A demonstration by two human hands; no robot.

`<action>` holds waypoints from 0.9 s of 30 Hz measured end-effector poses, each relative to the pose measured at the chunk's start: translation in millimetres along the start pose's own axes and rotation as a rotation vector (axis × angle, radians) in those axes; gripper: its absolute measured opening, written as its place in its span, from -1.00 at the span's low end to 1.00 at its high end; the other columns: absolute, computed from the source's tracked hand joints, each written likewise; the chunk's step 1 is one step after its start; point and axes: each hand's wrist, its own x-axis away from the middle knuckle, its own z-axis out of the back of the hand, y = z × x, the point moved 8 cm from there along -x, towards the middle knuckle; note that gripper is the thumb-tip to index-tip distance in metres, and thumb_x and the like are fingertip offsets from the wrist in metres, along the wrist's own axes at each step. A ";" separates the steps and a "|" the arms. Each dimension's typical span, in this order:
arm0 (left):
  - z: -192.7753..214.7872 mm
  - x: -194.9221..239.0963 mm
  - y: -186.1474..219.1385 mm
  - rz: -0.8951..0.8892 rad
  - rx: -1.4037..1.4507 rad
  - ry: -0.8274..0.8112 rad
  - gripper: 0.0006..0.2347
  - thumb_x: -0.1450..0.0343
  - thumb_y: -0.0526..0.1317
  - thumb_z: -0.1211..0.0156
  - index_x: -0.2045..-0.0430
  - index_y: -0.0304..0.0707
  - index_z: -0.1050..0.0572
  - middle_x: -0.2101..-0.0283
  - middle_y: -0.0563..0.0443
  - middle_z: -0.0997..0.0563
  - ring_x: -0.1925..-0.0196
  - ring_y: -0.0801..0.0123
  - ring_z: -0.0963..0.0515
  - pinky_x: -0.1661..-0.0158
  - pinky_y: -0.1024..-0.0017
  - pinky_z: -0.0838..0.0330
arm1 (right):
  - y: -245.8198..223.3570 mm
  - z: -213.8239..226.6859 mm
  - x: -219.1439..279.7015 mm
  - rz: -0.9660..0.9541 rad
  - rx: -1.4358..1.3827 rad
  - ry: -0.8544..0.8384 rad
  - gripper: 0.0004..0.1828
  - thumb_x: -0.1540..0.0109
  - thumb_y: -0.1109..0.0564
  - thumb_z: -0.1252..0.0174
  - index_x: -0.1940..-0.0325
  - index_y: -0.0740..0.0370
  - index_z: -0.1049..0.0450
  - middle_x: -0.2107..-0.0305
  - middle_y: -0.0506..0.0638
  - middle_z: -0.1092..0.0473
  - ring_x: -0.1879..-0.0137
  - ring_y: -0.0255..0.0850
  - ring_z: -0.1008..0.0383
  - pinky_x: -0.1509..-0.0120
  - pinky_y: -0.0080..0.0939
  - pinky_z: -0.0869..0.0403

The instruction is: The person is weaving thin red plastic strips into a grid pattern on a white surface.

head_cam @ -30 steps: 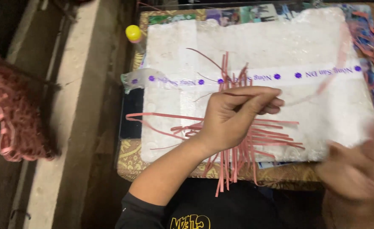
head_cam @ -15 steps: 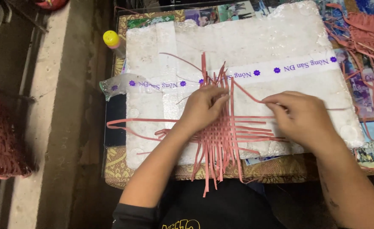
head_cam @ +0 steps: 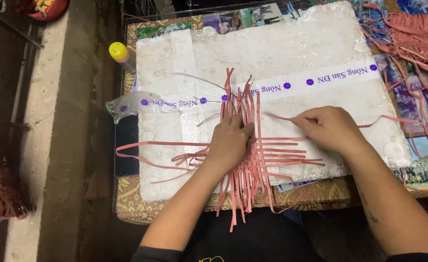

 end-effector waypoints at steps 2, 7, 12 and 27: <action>-8.0 2.4 -2.4 0.001 0.008 0.044 -0.74 -0.25 -0.16 0.00 0.24 -0.19 -0.43 0.33 -0.13 -0.34 0.25 0.08 -0.34 0.36 0.32 -0.27 | 16.3 -8.2 -0.1 -0.068 0.036 -0.031 -0.76 -0.04 0.08 0.00 0.36 0.17 -0.54 0.63 0.13 -0.43 0.36 0.05 -0.43 0.23 -0.12 -0.36; -10.5 11.2 0.3 0.005 0.007 0.130 -0.74 -0.29 -0.15 0.07 0.23 -0.20 -0.43 0.29 -0.15 -0.35 0.24 0.09 -0.32 0.37 0.34 -0.22 | 5.0 -11.5 -0.4 -0.098 0.116 -0.106 -0.71 -0.04 0.07 0.05 0.24 0.12 -0.51 0.51 0.13 -0.46 0.22 0.06 -0.43 0.13 -0.09 -0.35; -15.1 20.6 0.4 -0.037 0.003 0.360 -0.79 -0.29 -0.17 0.06 0.34 -0.21 -0.48 0.31 -0.16 -0.41 0.28 0.11 -0.35 0.40 0.35 -0.23 | -17.5 -3.7 0.1 -0.123 0.207 -0.084 -0.68 -0.11 0.02 0.09 0.16 0.08 -0.48 0.47 0.12 -0.46 0.19 0.03 -0.43 0.10 -0.10 -0.34; -11.9 22.0 -6.1 -0.002 0.122 0.321 -0.78 -0.28 -0.11 0.05 0.36 -0.16 -0.49 0.25 -0.13 -0.39 0.23 0.10 -0.34 0.36 0.35 -0.24 | -34.6 -18.9 -45.0 0.141 0.250 0.092 -0.71 -0.08 0.16 0.08 0.19 0.14 -0.47 0.41 0.11 -0.44 0.15 0.04 -0.40 0.08 -0.04 -0.34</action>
